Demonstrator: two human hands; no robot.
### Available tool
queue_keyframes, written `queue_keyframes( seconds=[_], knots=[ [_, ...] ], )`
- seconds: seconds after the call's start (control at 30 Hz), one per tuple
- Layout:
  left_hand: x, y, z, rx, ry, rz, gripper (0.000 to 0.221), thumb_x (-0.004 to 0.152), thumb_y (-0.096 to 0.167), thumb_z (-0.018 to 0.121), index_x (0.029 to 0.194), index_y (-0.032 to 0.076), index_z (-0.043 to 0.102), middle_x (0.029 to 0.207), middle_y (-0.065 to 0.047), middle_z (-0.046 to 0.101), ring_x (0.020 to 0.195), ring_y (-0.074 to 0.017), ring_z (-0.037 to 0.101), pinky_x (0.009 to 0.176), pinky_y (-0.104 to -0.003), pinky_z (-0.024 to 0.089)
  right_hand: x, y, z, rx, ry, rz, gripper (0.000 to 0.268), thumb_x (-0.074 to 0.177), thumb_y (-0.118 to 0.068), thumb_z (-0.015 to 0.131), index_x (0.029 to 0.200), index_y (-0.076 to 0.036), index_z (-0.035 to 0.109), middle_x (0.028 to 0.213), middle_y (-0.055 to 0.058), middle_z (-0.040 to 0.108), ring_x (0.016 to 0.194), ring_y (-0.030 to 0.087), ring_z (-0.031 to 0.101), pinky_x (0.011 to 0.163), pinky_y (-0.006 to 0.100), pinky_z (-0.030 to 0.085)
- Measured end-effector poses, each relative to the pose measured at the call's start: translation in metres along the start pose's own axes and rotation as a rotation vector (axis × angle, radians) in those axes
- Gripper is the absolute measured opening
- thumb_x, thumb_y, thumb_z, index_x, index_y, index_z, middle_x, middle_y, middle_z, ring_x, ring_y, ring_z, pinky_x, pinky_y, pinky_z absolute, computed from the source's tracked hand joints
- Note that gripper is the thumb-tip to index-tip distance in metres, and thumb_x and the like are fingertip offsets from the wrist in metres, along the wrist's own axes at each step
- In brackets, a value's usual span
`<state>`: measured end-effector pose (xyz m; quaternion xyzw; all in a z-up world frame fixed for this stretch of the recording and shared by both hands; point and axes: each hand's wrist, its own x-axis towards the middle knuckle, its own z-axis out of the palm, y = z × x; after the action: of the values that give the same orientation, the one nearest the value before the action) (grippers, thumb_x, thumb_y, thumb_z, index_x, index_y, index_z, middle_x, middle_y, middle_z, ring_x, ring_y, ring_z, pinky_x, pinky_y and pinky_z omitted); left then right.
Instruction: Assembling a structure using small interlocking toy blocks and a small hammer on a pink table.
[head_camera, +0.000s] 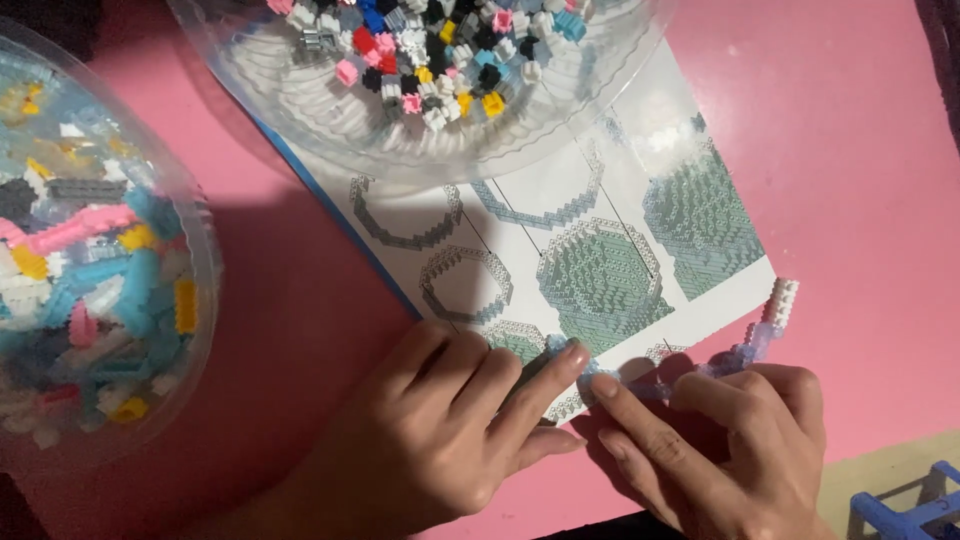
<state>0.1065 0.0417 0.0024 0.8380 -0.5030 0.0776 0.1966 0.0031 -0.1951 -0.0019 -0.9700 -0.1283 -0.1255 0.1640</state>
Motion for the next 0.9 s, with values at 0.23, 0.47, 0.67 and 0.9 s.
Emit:
queue_keyframes(
  seconds=[0.23,0.47,0.67,0.9],
  knots=[
    [-0.001,0.002,0.001,-0.011,0.01,-0.025,0.055,0.114,0.058,0.063,0.131,0.008,0.075,0.082,-0.001,0.05,0.075,-0.0234,0.051,0.071,-0.038,0.045,0.0,0.008,0.0,-0.034,-0.014,-0.138,0.04,0.099,-0.051,0.071,0.125,-0.021,0.079,0.097,0.006,0.058,0.071,0.019,0.056,0.078,0.04,0.038],
    [-0.006,-0.002,0.0,0.032,0.03,0.01,0.059,0.113,0.063,0.065,0.136,0.01,0.075,0.085,0.0,0.053,0.08,-0.0215,0.056,0.077,-0.04,0.05,0.008,0.007,0.0,-0.052,-0.014,-0.148,0.035,0.104,-0.045,0.062,0.127,-0.025,0.079,0.095,0.006,0.058,0.068,0.018,0.051,0.075,0.038,0.036],
    [-0.008,-0.001,0.0,0.036,0.017,0.01,0.069,0.11,0.071,0.07,0.134,0.006,0.076,0.083,0.0,0.056,0.081,-0.0231,0.059,0.078,-0.04,0.05,-0.006,0.002,-0.007,-0.063,-0.024,-0.08,0.046,0.094,-0.062,0.073,0.122,-0.027,0.082,0.095,0.004,0.052,0.075,0.018,0.057,0.075,0.039,0.042],
    [-0.007,-0.001,-0.001,0.016,0.025,0.013,0.067,0.11,0.068,0.074,0.131,0.005,0.077,0.082,-0.001,0.053,0.079,-0.0226,0.055,0.078,-0.04,0.05,-0.016,0.005,-0.001,-0.006,0.064,-0.056,0.019,0.095,-0.031,0.084,0.113,-0.023,0.084,0.096,0.003,0.047,0.075,0.018,0.059,0.075,0.036,0.047]
  ],
)
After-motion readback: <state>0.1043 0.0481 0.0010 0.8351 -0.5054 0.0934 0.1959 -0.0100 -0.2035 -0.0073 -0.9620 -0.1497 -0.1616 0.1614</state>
